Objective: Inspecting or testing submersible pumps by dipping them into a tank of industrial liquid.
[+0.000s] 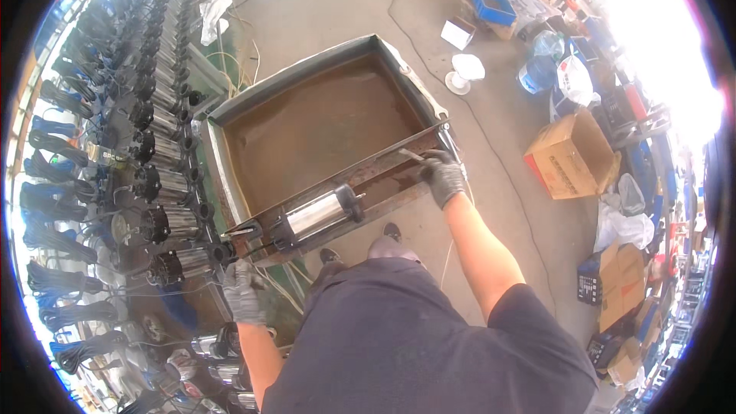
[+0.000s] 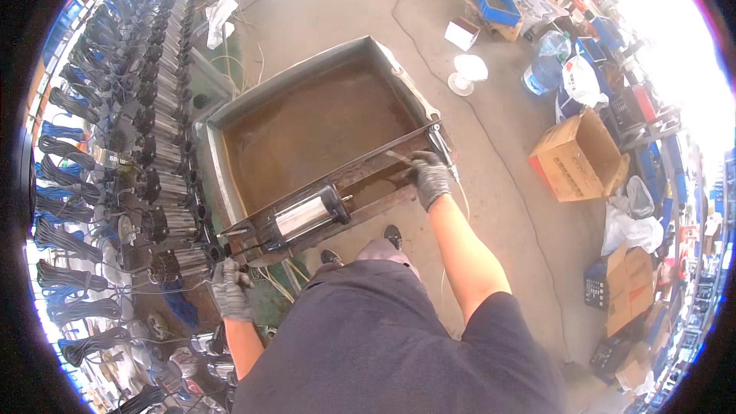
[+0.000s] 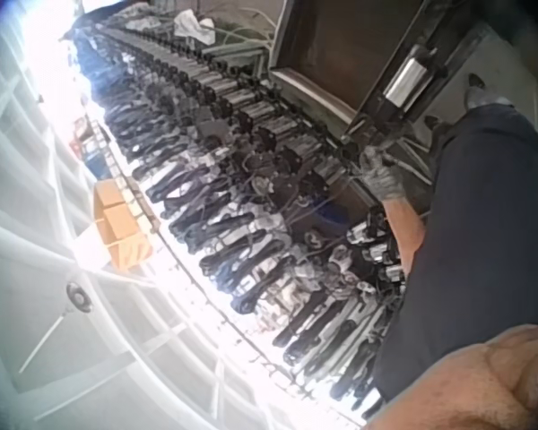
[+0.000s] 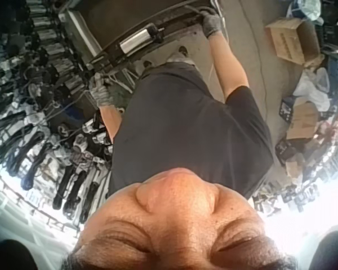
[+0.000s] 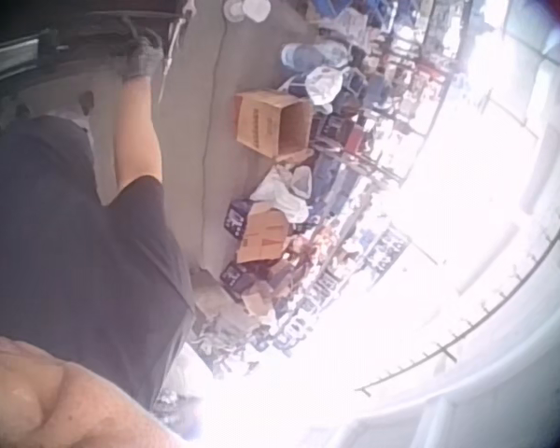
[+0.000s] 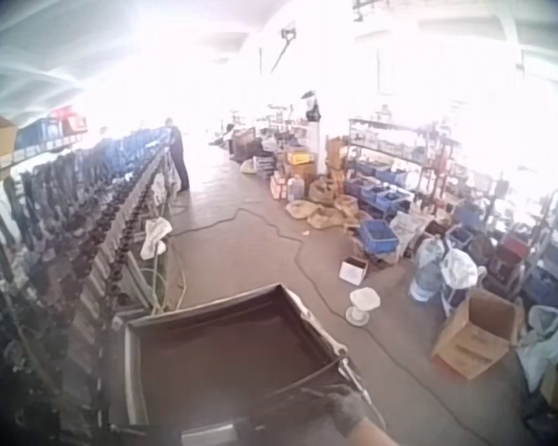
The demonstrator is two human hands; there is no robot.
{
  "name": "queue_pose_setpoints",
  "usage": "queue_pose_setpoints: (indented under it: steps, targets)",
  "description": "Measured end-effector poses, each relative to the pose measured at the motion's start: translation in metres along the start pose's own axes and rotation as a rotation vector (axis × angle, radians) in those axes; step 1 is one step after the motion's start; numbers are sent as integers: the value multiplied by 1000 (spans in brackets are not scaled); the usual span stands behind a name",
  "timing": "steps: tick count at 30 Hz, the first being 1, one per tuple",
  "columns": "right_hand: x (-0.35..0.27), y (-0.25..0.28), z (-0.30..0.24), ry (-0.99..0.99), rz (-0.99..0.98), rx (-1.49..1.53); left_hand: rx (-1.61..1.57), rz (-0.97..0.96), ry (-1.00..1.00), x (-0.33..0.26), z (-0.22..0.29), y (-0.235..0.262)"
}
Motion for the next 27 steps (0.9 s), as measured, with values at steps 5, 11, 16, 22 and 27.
queue_pose_setpoints:
  steps: [5, 11, 16, 22, 27]
  targets:
    - [33, 55, -6, 112, 337, 75, 19, -66, -172, -46, 74, -9]
    - [30, 66, -13, 204, 369, -650, 255, -277, -239, -84, 113, -71]
    - [2, 58, -53, 478, 183, -1233, 286, -361, -192, -74, 106, -112]
    - [-10, 4, -48, 430, -132, -1024, 278, -382, -159, -65, 106, -114]
    - [1, -40, -5, 316, -311, -921, 268, -353, -182, -66, 106, -116]
Point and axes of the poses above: each hand's wrist, its own x-axis towards the middle knuckle, its own y-axis out of the back of the hand, z = x × y, the point moved 5 cm from there along x, towards the middle knuckle, and after that the axes turned 13 degrees about y, right-handed, at the moved point
